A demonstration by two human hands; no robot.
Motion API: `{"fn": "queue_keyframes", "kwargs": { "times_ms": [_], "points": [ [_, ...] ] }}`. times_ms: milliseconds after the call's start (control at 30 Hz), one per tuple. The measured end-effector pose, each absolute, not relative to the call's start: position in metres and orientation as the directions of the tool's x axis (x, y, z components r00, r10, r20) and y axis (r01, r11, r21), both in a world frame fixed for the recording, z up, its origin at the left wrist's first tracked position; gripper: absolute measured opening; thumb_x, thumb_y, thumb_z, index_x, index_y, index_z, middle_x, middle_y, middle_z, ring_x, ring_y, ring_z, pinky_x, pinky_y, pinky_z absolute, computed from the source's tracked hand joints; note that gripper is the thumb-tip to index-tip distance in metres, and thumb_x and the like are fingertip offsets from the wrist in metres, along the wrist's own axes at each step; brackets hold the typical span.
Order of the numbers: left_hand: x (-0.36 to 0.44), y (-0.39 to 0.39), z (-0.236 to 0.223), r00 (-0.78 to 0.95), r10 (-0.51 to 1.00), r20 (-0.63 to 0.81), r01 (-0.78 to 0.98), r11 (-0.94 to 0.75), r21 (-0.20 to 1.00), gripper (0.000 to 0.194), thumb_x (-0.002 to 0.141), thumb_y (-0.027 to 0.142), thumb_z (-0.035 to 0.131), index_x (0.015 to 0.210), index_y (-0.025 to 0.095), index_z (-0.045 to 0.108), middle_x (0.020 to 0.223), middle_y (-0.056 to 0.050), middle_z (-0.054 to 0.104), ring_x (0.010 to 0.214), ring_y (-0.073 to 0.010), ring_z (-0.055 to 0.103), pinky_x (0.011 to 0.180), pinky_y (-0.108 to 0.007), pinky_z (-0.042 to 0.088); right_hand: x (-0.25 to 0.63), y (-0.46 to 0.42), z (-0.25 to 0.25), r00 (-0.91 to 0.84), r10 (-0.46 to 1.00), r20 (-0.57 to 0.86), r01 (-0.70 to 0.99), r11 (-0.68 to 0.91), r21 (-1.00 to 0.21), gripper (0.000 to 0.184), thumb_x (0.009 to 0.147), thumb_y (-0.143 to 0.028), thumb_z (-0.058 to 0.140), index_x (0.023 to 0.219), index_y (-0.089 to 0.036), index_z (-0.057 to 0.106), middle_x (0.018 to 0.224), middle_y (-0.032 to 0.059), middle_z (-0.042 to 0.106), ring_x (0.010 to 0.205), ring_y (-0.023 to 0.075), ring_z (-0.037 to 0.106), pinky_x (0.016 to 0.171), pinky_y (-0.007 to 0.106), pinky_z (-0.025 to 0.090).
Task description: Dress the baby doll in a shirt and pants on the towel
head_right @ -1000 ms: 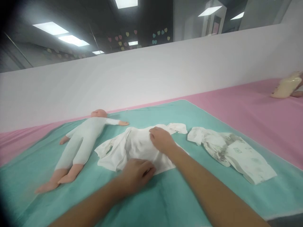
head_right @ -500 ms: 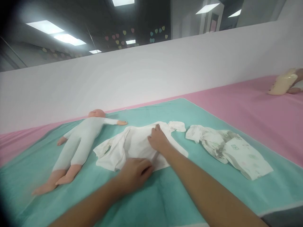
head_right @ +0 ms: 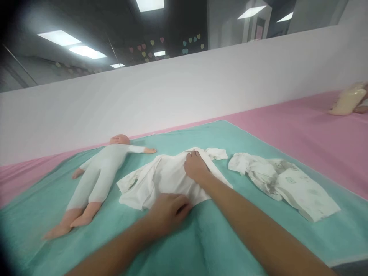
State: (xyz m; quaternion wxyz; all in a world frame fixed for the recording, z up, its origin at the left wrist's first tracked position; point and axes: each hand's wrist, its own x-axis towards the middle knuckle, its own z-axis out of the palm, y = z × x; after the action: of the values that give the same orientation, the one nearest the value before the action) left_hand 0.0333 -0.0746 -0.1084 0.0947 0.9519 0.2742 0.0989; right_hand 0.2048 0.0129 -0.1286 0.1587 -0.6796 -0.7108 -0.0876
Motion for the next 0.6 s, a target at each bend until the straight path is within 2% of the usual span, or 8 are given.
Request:
{"fn": "queue_keyframes", "kwargs": {
  "times_ms": [167, 367, 433, 533, 600],
  "points": [
    [0.034, -0.072, -0.108, 0.828, 0.548, 0.121, 0.511, -0.825, 0.240, 0.025, 0.090, 0.029, 0.041, 0.069, 0.018, 0.049, 0.065, 0.002, 0.058, 0.058, -0.0096, 0.051, 0.053, -0.022, 0.028, 0.206, 0.026, -0.136, -0.035, 0.928, 0.371, 0.989, 0.086, -0.122, 0.036, 0.092, -0.024, 0.033, 0.120, -0.014, 0.051, 0.122, 0.0148, 0.055, 0.119, 0.0276, 0.040, 0.102, 0.043, 0.021],
    [0.035, -0.072, -0.107, 0.822, 0.557, 0.120, 0.516, -0.816, 0.260, 0.027, 0.091, 0.029, 0.039, 0.069, 0.018, 0.049, 0.065, 0.002, 0.058, 0.058, -0.0094, 0.050, 0.053, -0.022, 0.028, 0.219, 0.028, -0.141, -0.119, 0.941, 0.316, 0.963, 0.186, -0.193, 0.037, 0.092, -0.033, 0.037, 0.119, -0.015, 0.054, 0.120, 0.0117, 0.059, 0.112, 0.0250, 0.050, 0.095, 0.038, 0.034],
    [0.036, -0.073, -0.108, 0.818, 0.561, 0.125, 0.518, -0.814, 0.264, 0.027, 0.091, 0.029, 0.039, 0.069, 0.018, 0.049, 0.065, 0.002, 0.058, 0.058, -0.0093, 0.050, 0.053, -0.022, 0.028, 0.219, 0.023, -0.135, -0.153, 0.932, 0.328, 0.948, 0.232, -0.217, 0.033, 0.092, -0.033, 0.036, 0.114, -0.020, 0.057, 0.119, 0.0073, 0.060, 0.109, 0.0218, 0.053, 0.093, 0.034, 0.036],
    [0.036, -0.073, -0.109, 0.817, 0.565, 0.119, 0.522, -0.811, 0.265, 0.026, 0.091, 0.028, 0.039, 0.070, 0.017, 0.049, 0.065, 0.002, 0.058, 0.058, -0.0089, 0.050, 0.053, -0.022, 0.028, 0.226, 0.015, -0.121, -0.152, 0.904, 0.399, 0.859, 0.320, -0.399, 0.033, 0.095, -0.036, 0.030, 0.109, -0.027, 0.058, 0.110, -0.0010, 0.064, 0.095, 0.0146, 0.060, 0.082, 0.025, 0.043],
    [0.036, -0.073, -0.108, 0.818, 0.564, 0.112, 0.523, -0.810, 0.264, 0.025, 0.090, 0.028, 0.040, 0.069, 0.017, 0.049, 0.065, 0.002, 0.058, 0.059, -0.0090, 0.050, 0.054, -0.022, 0.027, 0.240, 0.012, -0.112, -0.002, 0.887, 0.462, 0.786, 0.288, -0.548, 0.035, 0.095, -0.038, 0.026, 0.107, -0.028, 0.057, 0.104, -0.0019, 0.065, 0.087, 0.0132, 0.062, 0.076, 0.023, 0.044]
  ]
}}
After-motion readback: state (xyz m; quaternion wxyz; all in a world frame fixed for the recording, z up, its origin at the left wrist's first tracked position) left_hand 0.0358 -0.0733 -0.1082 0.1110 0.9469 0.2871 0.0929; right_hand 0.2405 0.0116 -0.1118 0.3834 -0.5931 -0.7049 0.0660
